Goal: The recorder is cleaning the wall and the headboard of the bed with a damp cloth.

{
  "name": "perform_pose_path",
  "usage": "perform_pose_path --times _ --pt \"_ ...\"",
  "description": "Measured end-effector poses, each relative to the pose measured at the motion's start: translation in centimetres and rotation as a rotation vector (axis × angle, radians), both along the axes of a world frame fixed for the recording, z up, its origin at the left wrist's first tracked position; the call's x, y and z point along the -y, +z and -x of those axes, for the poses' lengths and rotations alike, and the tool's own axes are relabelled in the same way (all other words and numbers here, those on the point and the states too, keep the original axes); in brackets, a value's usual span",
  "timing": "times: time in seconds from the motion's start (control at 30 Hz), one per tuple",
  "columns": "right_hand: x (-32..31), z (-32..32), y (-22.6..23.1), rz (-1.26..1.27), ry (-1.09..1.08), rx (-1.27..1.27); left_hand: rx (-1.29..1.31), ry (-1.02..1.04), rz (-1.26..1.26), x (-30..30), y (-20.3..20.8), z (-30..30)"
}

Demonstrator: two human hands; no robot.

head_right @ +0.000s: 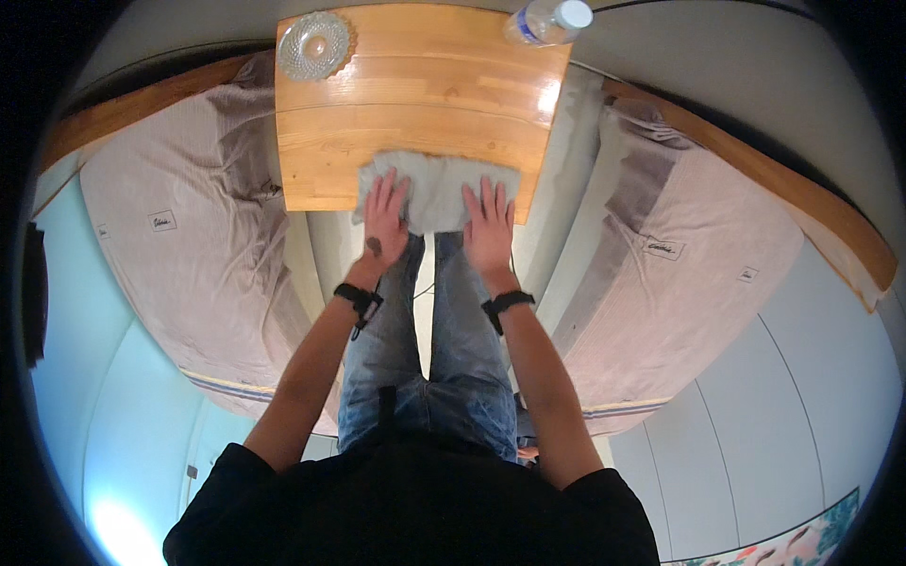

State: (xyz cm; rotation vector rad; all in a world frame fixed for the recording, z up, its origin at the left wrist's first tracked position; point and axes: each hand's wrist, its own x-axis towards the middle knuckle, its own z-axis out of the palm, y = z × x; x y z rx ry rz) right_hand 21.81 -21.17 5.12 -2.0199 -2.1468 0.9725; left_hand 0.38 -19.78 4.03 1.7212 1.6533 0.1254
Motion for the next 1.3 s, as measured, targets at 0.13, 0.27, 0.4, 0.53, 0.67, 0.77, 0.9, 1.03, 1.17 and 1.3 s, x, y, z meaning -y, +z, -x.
perform_pose_path --times 0.13,0.27,0.4,0.53,0.67,0.77,0.9,1.03,1.17,1.3 --pt "2.5 -0.2 0.2 0.094 -0.036 0.018 0.026 -0.150 0.083 2.0 0.9 -2.5" --pt "0.3 -1.0 -0.1 0.030 -0.009 -0.027 0.010 -0.228 0.059 -0.2 0.3 -2.0" --pt "-5.6 -2.0 -1.3 -0.047 0.035 -0.031 0.013 -0.276 -0.053 -5.2 -0.5 -2.4" --pt "-11.8 -2.7 -2.0 -0.154 -0.043 -0.052 0.031 -0.181 -0.163 -11.3 -2.0 -5.1" --pt "-15.4 -3.7 -3.3 -0.194 -0.116 -0.071 0.084 -0.157 -0.154 -16.0 -2.5 -6.9" --pt "-15.5 -3.9 -3.4 -0.189 -0.108 -0.072 0.090 -0.146 -0.123 -16.5 -2.4 -6.9" --pt "-11.7 -3.7 -2.8 -0.182 -0.079 -0.070 0.091 -0.111 -0.067 -12.5 -1.7 -6.6" --pt "-4.8 -2.2 -1.4 -0.075 -0.073 -0.042 0.111 -0.136 -0.032 -5.7 -0.2 -5.4" --pt "1.9 -1.2 0.5 0.065 -0.079 -0.092 0.050 -0.199 0.096 1.0 1.1 -4.7" --pt "4.3 -1.4 0.8 0.158 -0.081 -0.105 0.059 -0.195 0.175 3.4 2.0 -4.8"
